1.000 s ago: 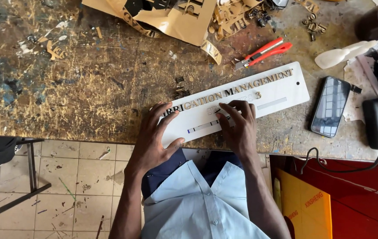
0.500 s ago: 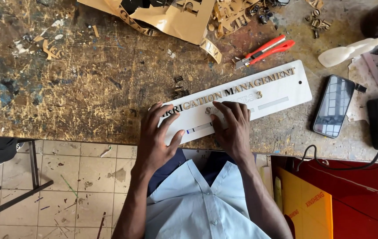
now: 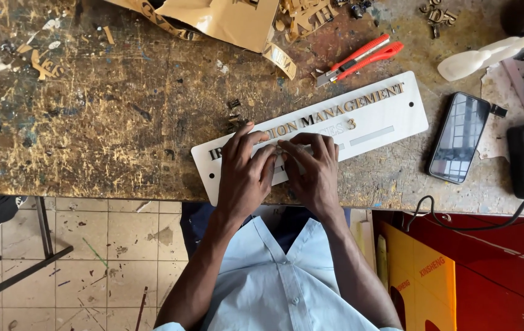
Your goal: The person is gluing individual gold-colored letters onto a white sign board to spell out 'IRRIGATION MANAGEMENT SERVICES'.
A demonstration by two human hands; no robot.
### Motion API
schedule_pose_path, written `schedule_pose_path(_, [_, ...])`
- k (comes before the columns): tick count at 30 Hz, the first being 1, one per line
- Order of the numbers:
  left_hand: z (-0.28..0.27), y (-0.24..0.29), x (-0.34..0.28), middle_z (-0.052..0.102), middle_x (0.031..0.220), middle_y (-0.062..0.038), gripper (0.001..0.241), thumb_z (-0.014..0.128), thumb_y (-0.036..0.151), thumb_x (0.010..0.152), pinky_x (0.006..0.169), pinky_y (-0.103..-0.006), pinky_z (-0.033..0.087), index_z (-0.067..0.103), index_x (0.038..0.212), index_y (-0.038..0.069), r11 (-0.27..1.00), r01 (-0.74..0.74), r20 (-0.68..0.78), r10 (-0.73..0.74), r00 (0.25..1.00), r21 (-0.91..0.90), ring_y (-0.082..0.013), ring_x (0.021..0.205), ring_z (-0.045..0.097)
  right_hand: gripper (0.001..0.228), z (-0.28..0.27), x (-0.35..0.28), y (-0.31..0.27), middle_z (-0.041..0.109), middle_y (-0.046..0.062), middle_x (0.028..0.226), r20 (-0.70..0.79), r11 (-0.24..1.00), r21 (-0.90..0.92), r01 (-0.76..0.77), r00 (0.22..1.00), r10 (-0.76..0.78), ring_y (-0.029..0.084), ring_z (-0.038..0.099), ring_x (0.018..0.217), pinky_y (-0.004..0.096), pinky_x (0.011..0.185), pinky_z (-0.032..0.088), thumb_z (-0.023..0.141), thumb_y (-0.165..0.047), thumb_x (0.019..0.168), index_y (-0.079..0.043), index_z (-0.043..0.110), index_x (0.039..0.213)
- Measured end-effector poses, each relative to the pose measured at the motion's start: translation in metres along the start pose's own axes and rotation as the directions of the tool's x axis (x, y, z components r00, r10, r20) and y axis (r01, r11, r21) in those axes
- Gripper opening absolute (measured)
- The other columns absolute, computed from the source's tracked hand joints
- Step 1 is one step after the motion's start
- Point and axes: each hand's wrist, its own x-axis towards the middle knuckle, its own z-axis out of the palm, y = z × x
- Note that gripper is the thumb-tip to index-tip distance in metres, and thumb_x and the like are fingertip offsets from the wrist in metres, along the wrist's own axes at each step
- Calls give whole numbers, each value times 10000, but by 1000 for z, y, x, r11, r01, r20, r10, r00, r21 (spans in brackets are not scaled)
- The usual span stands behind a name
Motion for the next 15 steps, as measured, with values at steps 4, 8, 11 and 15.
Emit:
schedule_pose_path(4, [0,-1,1,656,1341,-112,109,804,90,1055,1247,-565,456,769,1155,64,1000,-8,-4,8,1000,-4,-405,1552,536,225,0,2,0,694,99,1162,-25,999,30,14,1000,-14,337,596,1054,446,887,446,767,-170,1083,-191,853,1290])
schedule_pose_path(8, [-1,1,1,661,1338,-111,117,806,118,1062,1244,-561,457,766,1162,71,1000,1,-20,-1,1000,-2,-406,1546,544,230,0,4,-2,709,107,1167,-26,999,45,5,1000,-4,341,603,1059,453,888,450,791,-162,1067,-188,858,1286])
schedule_pose_path(11, [-1,2,2,665,1348,-114,133,815,136,1056,1236,-568,462,767,1163,74,1000,-4,-25,4,1000,-1,-415,1544,548,232,0,4,-1,717,109,1179,-24,999,50,-2,1000,3,348,613,1074,457,895,455,803,-166,1061,-182,853,1287])
schedule_pose_path(15, [0,2,3,672,1348,-116,143,822,137,1042,1250,-568,454,774,1163,78,1000,-9,-37,9,999,0,-426,1548,546,237,-3,6,-5,720,122,1183,-24,998,55,0,1000,1,362,619,1072,467,902,460,809,-139,1048,-164,852,1280])
